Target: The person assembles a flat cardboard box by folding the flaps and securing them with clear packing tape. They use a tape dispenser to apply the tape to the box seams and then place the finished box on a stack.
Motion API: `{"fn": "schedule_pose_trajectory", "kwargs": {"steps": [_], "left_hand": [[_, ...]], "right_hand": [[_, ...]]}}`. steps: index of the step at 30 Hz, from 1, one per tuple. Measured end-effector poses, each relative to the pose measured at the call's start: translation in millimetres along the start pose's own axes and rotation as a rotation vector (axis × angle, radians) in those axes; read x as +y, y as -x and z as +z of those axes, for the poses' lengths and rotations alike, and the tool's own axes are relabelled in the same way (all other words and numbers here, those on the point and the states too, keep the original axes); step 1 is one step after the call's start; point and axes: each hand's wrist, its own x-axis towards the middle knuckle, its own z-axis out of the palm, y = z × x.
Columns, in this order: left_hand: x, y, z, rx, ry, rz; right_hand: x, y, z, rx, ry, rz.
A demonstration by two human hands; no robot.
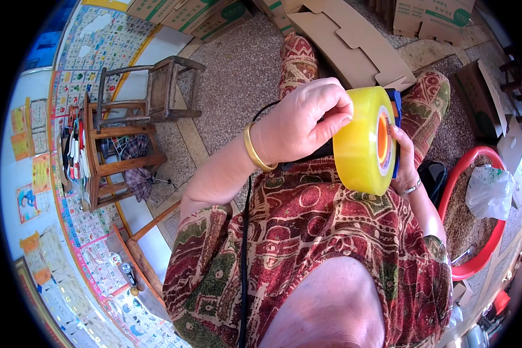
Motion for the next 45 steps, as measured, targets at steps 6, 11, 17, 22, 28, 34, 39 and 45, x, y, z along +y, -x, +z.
{"fn": "schedule_pose_trajectory", "kwargs": {"steps": [6,11,17,22,28,34,39,45], "left_hand": [[-11,-5,-8,-0.120,0.402,-0.193],[-12,-5,-8,-0.100,0.732,-0.297],[-22,-14,-23,-0.110,0.685,-0.284],[-18,-30,-41,-0.096,0.478,-0.105],[-20,-25,-49,-0.047,0.359,-0.045],[4,-2,-40,-0.122,-0.046,0.154],[9,2,-17,-0.069,-0.236,0.062],[6,-2,-15,0.028,-0.197,0.093]], "right_hand": [[-1,1,4,0.009,-0.044,0.034],[-3,1,-1,-0.079,-0.009,0.062],[-3,0,-2,-0.078,-0.030,0.080],[-2,-4,-8,-0.142,-0.058,0.102],[0,-5,-17,-0.085,0.000,0.075],[0,-1,2,-0.071,-0.026,0.033],[-1,-2,4,-0.058,-0.001,0.030],[0,1,3,-0.057,-0.024,0.036]]}}
